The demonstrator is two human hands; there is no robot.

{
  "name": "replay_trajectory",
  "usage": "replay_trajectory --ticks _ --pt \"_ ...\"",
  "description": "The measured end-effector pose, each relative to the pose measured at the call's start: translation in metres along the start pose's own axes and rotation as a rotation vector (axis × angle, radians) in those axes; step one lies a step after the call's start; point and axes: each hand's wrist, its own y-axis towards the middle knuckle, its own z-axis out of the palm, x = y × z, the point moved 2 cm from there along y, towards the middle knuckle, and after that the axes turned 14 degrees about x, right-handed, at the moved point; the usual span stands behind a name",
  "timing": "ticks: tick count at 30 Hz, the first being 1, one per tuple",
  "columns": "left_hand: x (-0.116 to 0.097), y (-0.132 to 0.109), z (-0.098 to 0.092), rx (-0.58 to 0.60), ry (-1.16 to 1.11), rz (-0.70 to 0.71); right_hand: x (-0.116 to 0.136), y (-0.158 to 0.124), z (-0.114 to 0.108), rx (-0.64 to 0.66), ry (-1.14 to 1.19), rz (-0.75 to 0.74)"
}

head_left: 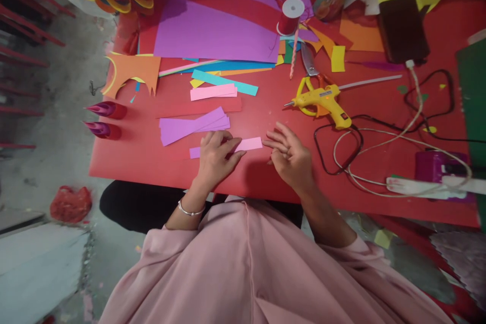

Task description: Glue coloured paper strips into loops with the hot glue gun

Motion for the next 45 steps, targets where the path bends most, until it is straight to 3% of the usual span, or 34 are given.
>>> replay_trajectory --ticks 18,21,25,28,39,45 --pt "0.002 0.001 0.001 0.031 -0.045 -0.038 0.003 0.0 0.0 -0.016 -0.039 -0.031" --pt "0.002 0.001 0.001 0.018 -0.046 -0.022 0.013 -0.001 -0.002 -0.065 -0.214 -0.127" --pt "0.002 0.001 0.001 0.03 -0.055 -0.032 0.027 -0.001 -0.001 -0.07 -0.698 -0.231" --pt "0.003 0.001 0.001 0.032 -0.047 -0.032 0.028 -0.001 0.003 -0.058 -0.915 -0.258" --pt "0.002 0.001 0.002 -0.015 -0.042 0.012 0.023 0.0 0.009 0.033 -1.035 -0.251" --pt "0.006 0.0 0.002 0.043 -0.047 -0.009 0.022 0.0 0.01 0.035 -1.051 -0.263"
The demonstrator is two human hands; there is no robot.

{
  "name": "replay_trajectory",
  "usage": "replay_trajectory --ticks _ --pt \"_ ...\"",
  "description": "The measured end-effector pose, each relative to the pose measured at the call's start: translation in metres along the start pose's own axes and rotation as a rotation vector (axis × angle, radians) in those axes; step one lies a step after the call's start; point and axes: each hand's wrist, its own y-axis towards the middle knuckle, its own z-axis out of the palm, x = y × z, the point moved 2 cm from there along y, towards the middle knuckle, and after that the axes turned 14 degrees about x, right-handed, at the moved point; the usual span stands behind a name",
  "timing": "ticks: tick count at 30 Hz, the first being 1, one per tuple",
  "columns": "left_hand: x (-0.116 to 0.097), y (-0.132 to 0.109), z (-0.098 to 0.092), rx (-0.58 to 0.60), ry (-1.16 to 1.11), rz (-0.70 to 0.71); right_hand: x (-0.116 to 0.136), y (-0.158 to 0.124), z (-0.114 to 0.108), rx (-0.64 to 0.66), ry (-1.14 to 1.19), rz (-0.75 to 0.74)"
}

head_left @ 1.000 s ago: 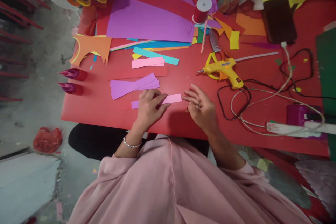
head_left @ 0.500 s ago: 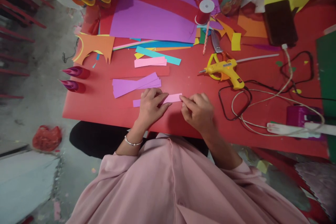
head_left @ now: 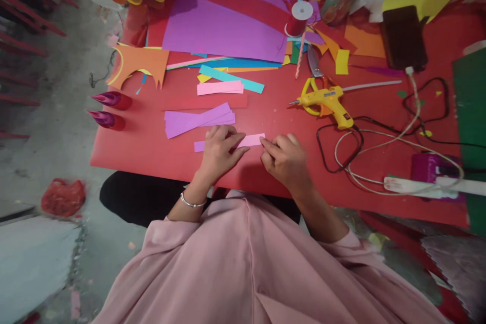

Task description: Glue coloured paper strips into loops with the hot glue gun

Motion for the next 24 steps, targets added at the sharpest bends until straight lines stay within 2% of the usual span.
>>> replay_trajectory --ticks 3,6,11,24 --pt "0.011 -0.006 -0.008 0.033 -0.04 0.039 -0.001 -0.001 0.003 0.011 0.024 0.006" --pt "0.028 -0.016 -0.022 0.006 -0.049 0.066 -0.003 -0.001 0.005 -0.003 0.029 0.006" --pt "0.052 -0.03 -0.034 0.005 -0.078 0.007 -0.004 0.001 0.005 -0.049 0.01 -0.017" --pt "0.056 -0.033 -0.029 -0.011 -0.114 0.004 -0.003 0.001 0.005 -0.1 -0.038 -0.042"
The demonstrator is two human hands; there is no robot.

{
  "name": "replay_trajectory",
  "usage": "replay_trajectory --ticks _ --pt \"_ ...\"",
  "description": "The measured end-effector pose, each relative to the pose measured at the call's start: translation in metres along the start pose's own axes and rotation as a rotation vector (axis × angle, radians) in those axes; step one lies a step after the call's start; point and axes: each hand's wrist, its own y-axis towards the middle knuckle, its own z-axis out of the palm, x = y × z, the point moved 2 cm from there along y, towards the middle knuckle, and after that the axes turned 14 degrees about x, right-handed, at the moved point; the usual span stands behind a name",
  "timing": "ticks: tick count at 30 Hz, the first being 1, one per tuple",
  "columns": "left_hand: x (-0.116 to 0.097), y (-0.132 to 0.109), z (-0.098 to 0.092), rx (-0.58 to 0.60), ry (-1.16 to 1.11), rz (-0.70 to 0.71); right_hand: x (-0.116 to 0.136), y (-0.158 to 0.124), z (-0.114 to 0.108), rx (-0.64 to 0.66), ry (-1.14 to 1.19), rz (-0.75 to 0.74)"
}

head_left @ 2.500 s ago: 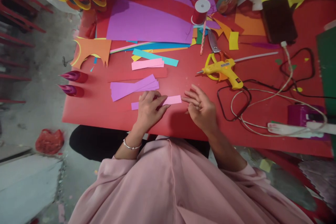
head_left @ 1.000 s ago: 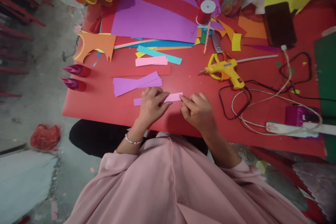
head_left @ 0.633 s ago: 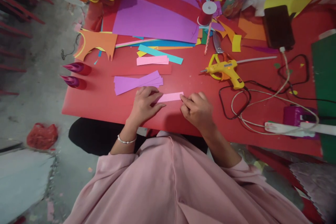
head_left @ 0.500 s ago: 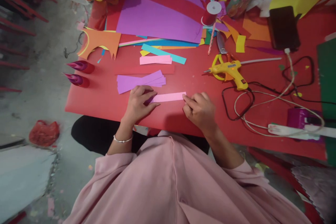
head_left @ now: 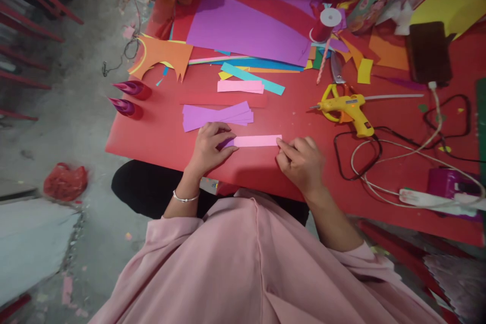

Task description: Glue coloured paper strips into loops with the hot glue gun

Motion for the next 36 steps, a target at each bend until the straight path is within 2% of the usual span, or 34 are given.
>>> replay_trajectory --ticks 6,9,11,13,15,16,18,20,22,26,28,31,32,34,36 --pt "0.002 0.001 0.001 -0.031 -0.034 0.019 0.0 0.001 0.001 -0.001 -0.013 0.007" --pt "-0.002 0.001 0.0 -0.04 -0.09 -0.016 0.001 0.001 0.001 0.002 -0.048 -0.001" --pt "-0.009 -0.001 -0.005 -0.108 -0.181 -0.083 0.002 0.001 0.0 0.001 -0.057 -0.006" --pt "-0.015 -0.007 -0.014 -0.249 -0.392 -0.202 0.002 0.001 0.0 -0.011 -0.054 -0.021" --pt "-0.019 -0.014 -0.023 -0.346 -0.799 -0.33 0.002 0.001 -0.001 -0.031 -0.044 -0.043" --pt "-0.021 -0.016 -0.027 -0.327 -1.038 -0.38 0.002 0.002 -0.001 -0.04 -0.04 -0.05" --pt "-0.024 -0.016 -0.034 -0.205 -1.402 -0.45 0.001 0.002 0.0 -0.05 -0.035 -0.055" --pt "-0.024 -0.014 -0.039 -0.134 -1.573 -0.496 0.001 0.002 0.0 -0.055 -0.035 -0.057" --pt "-0.022 -0.012 -0.041 -0.122 -1.629 -0.518 0.001 0.002 0.0 -0.064 -0.033 -0.065" --pt "-0.022 -0.007 -0.037 -0.109 -1.598 -0.495 0.001 0.003 0.001 -0.074 -0.027 -0.072" --pt "-0.026 -0.005 -0.034 -0.135 -1.453 -0.445 0.001 0.003 0.001 -0.061 -0.032 -0.057" --pt "-0.038 0.007 -0.027 -0.203 -0.904 -0.266 0.002 0.003 0.002 -0.043 -0.038 -0.033" --pt "-0.044 0.014 -0.022 -0.182 -0.684 -0.184 0.002 0.003 0.001 -0.04 -0.039 -0.029" --pt "-0.057 0.032 -0.007 -0.073 -0.381 -0.034 0.003 0.003 0.001 -0.036 -0.04 -0.03" --pt "-0.066 0.051 0.011 0.039 -0.254 0.062 0.004 0.002 0.001 -0.038 -0.039 -0.027"
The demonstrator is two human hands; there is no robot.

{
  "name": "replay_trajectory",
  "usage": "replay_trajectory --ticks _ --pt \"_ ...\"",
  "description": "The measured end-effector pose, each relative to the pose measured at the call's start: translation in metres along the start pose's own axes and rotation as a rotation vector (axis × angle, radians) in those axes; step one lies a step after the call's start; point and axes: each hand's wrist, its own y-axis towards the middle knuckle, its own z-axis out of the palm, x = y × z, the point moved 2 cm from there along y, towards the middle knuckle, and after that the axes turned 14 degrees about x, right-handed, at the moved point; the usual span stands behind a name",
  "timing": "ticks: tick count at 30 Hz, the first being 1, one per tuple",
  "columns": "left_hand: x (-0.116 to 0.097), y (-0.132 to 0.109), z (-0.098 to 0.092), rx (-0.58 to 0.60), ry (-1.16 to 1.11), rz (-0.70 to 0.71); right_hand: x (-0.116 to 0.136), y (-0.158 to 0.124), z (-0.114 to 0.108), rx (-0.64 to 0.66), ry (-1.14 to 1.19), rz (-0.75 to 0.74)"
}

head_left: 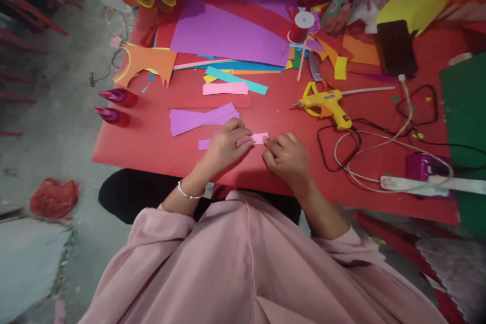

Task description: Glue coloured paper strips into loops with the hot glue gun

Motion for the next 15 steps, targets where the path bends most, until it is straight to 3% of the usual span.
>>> replay_trajectory --ticks 4,15 --pt "0.002 0.027 0.022 0.153 -0.013 0.016 0.0 0.0 0.001 0.036 -0.003 0.025" --pt "0.014 0.034 0.027 0.225 -0.045 -0.09 -0.003 -0.001 -0.004 0.087 0.11 0.054"
